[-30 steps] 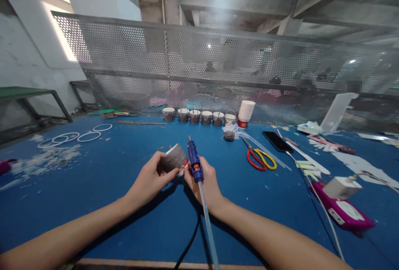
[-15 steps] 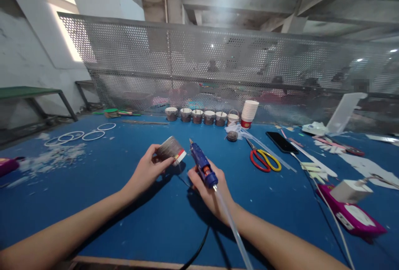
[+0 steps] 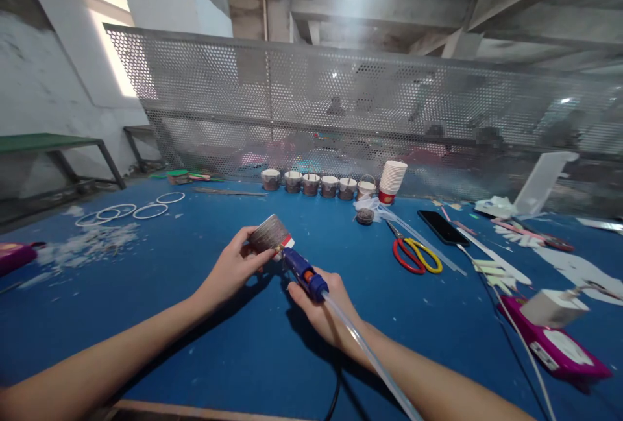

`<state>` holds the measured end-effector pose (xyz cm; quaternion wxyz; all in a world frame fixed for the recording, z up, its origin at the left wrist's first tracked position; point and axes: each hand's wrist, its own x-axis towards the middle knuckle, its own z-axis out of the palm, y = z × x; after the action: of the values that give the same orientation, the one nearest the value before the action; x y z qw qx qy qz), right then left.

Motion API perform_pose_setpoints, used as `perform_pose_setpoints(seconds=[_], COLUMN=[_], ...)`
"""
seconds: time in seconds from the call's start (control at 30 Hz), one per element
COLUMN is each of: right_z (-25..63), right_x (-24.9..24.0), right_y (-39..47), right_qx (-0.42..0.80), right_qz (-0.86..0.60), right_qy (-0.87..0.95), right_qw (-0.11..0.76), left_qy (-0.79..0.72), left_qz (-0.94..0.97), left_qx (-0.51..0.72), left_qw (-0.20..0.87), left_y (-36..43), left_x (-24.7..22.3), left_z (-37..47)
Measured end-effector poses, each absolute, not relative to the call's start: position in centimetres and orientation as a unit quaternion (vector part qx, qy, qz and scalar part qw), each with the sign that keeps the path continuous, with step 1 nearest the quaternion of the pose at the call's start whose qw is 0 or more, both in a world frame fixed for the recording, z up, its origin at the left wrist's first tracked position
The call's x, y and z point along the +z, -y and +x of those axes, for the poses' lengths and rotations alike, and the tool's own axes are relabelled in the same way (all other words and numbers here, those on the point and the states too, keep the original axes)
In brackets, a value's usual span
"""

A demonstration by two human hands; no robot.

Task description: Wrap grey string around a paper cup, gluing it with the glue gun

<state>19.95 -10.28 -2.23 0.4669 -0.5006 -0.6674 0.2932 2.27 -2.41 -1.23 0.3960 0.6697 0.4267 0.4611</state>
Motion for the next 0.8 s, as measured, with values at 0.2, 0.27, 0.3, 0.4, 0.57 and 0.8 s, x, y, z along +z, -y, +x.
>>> perform_pose_setpoints(seconds=[0.2,0.27,0.3,0.4,0.57,0.8], right_z=[19.7,19.8,19.9,20.0,19.9,20.1], right_x=[-2.3,-2.6,-2.8,-3.3,-3.8,-3.8], right_y=[10.1,9.9,9.8,9.6,9.5,9.4], right_qx=[0.240,0.217,0.207,0.189,0.166,0.132], right_qz=[-0.495,-0.496,-0.499,-0.512,-0.510,-0.512], right_qy=[0.683,0.690,0.691,0.695,0.717,0.720], right_qw=[0.481,0.481,0.479,0.468,0.445,0.449], left_qy=[-0.415,-0.419,-0.423,-0.428,-0.419,-0.416], left_qz=[0.696,0.701,0.703,0.704,0.712,0.709], left_qx=[0.466,0.462,0.460,0.461,0.461,0.459], left_qw=[0.356,0.345,0.340,0.329,0.324,0.338], left_y=[2.3,2.4,2.4,2.5,2.6,2.8], left_x=[-1.6,-1.5,-1.5,-1.3,-1.3,-1.0], left_z=[2.2,2.2,2.2,2.2,2.2,2.3])
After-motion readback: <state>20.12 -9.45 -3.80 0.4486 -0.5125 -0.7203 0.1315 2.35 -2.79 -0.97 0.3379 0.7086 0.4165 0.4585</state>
